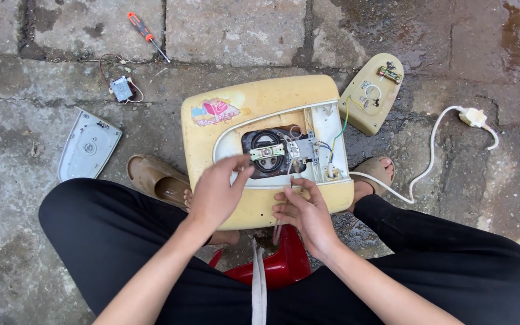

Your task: Reconnecting electrical wires to a control module and installing it into the housing of a small appliance.

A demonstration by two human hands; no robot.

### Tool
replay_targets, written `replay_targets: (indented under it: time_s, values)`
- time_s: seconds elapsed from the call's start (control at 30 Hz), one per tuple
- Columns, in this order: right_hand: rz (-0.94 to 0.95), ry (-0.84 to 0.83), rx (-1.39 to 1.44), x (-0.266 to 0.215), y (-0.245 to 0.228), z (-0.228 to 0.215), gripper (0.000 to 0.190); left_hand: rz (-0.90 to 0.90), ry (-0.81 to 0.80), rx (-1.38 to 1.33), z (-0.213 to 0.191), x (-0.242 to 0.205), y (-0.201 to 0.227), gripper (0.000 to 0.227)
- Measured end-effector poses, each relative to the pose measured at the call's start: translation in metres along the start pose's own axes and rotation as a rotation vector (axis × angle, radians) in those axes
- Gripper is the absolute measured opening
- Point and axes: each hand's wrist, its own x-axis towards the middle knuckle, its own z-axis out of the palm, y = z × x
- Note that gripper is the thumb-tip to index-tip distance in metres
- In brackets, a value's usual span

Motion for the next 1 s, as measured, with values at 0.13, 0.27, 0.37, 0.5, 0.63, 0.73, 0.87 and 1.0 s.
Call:
replay_targets:
  time_s: [0.13, 0.27, 0.37, 0.5, 0.63, 0.73, 0.87, 1.0]
  values:
    - [-0.033, 0.021, -0.068, 0.011, 0.017, -0.005, 0.03, -0.032, -0.129, 0.072, 0.027, -0.011, -0.017, 0.029]
    - [-0.105, -0.142, 0.069, 0.014, 0.021, -0.006, 0.033, -0.014, -0.213, -0.027, 0.04, -0.009, -0.007, 0.027]
    - [-0.153, -0.292, 0.161, 0.009, 0.016, -0.002, 0.035, -0.215, -0.326, -0.415, 0.043, -0.014, -0.002, 0.035]
    - [-0.192, -0.349, 0.121, 0.004, 0.006, -0.003, 0.045, -0.382, -0.457, -0.929, 0.039, -0.014, -0.022, 0.047]
    - [-0.136, -0.199, 0.06, -0.004, -0.007, -0.004, 0.042, -0.361, -0.488, -1.014, 0.022, -0.016, -0.017, 0.052]
    - [-0.047, -0.075, -0.044, -0.002, -0.013, -0.011, 0.042, -0.298, -0.491, -0.98, 0.019, -0.012, -0.022, 0.058]
    - [0.01, 0.089, -0.423, 0.005, -0.028, -0.027, 0.057, -0.102, -0.306, -0.454, 0.02, 0.005, -0.028, 0.058]
    - [-0.368, 0.303, -0.946, 0.011, -0.055, -0.032, 0.056, -0.047, -0.297, -0.262, 0.038, 0.027, -0.042, 0.055]
